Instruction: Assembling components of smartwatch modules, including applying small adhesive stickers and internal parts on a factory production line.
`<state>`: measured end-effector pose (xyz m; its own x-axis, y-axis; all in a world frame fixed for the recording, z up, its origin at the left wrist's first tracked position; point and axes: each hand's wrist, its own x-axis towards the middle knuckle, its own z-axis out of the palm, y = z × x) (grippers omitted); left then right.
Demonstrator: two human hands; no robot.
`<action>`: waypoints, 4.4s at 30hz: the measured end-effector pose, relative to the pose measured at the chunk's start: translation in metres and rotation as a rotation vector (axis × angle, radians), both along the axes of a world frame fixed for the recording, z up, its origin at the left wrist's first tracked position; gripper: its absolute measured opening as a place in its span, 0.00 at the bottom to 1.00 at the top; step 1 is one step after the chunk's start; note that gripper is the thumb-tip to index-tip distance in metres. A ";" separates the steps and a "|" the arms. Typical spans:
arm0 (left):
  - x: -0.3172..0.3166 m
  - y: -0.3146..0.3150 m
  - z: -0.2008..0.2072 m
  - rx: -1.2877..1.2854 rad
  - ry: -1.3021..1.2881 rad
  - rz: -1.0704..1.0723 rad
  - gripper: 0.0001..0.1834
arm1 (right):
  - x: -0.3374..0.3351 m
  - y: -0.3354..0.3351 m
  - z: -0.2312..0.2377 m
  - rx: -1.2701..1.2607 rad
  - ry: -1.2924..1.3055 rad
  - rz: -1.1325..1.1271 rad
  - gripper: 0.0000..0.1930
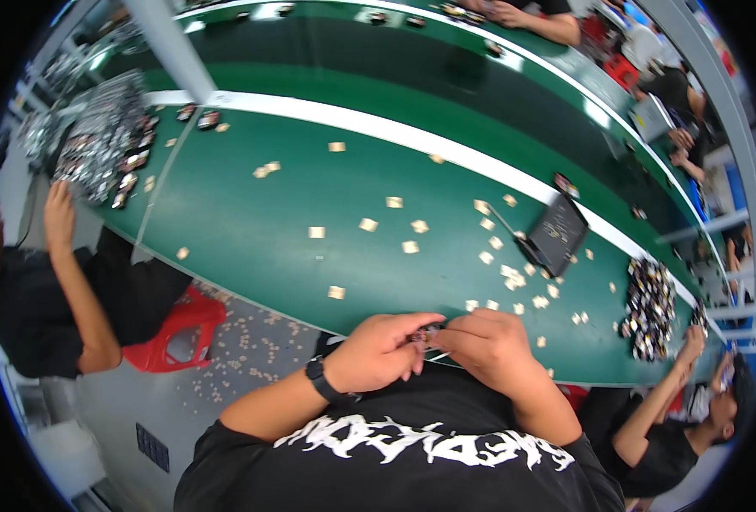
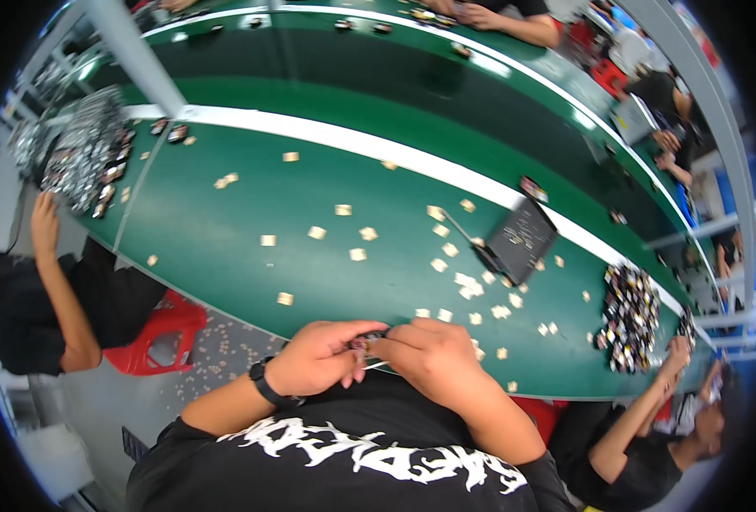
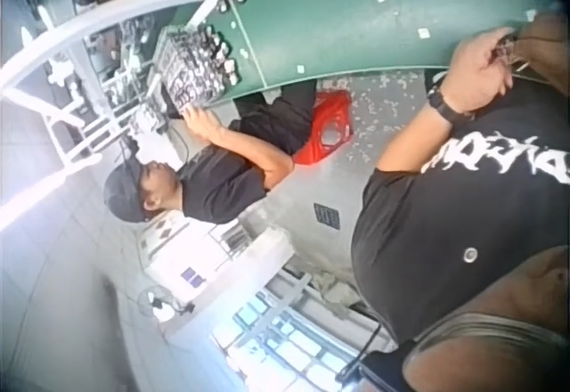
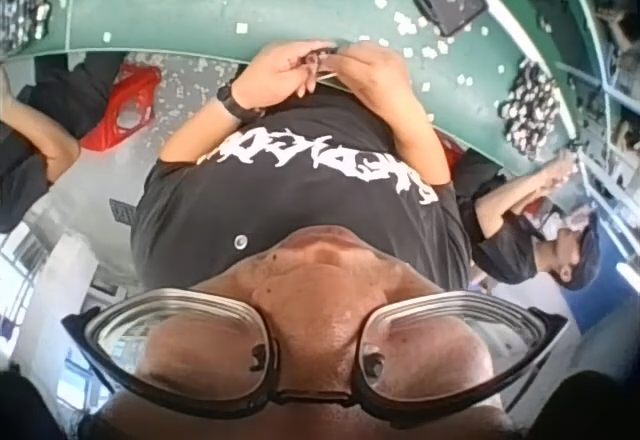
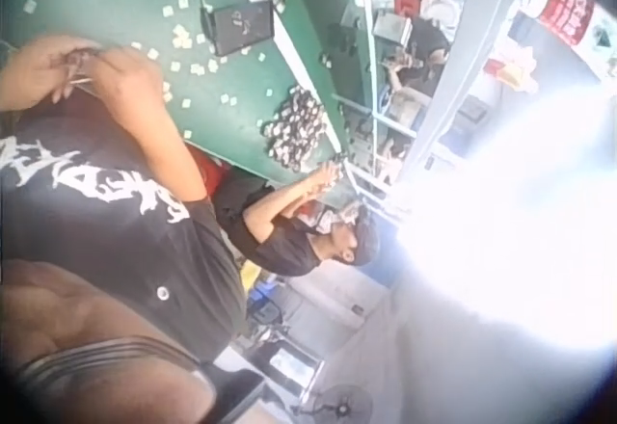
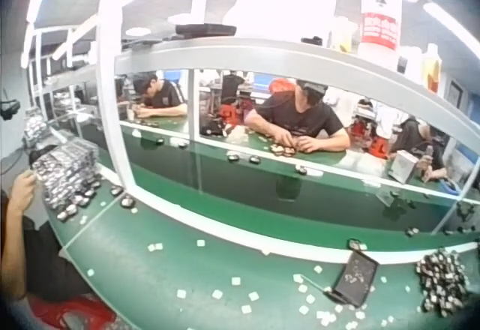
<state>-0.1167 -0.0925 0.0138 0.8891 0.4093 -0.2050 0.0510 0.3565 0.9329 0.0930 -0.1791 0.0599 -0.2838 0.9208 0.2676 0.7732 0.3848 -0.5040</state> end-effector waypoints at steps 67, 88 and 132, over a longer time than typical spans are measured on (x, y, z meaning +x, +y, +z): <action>0.012 0.065 0.077 0.306 -0.549 0.319 0.40 | 0.119 0.145 0.052 -0.062 -0.177 -0.433 0.16; 0.034 0.027 -0.010 -0.224 -0.090 0.277 0.20 | 0.018 -0.010 -0.010 -0.064 0.069 -0.697 0.16; 0.024 0.027 -0.017 -0.132 -0.068 0.218 0.23 | -0.023 -0.008 -0.024 -0.269 0.410 -0.610 0.08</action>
<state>-0.0923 -0.0654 -0.0037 0.7961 0.5667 -0.2124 -0.1018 0.4714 0.8760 0.0702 -0.1867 0.0361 0.3662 0.9304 -0.0127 0.5404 -0.2238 -0.8111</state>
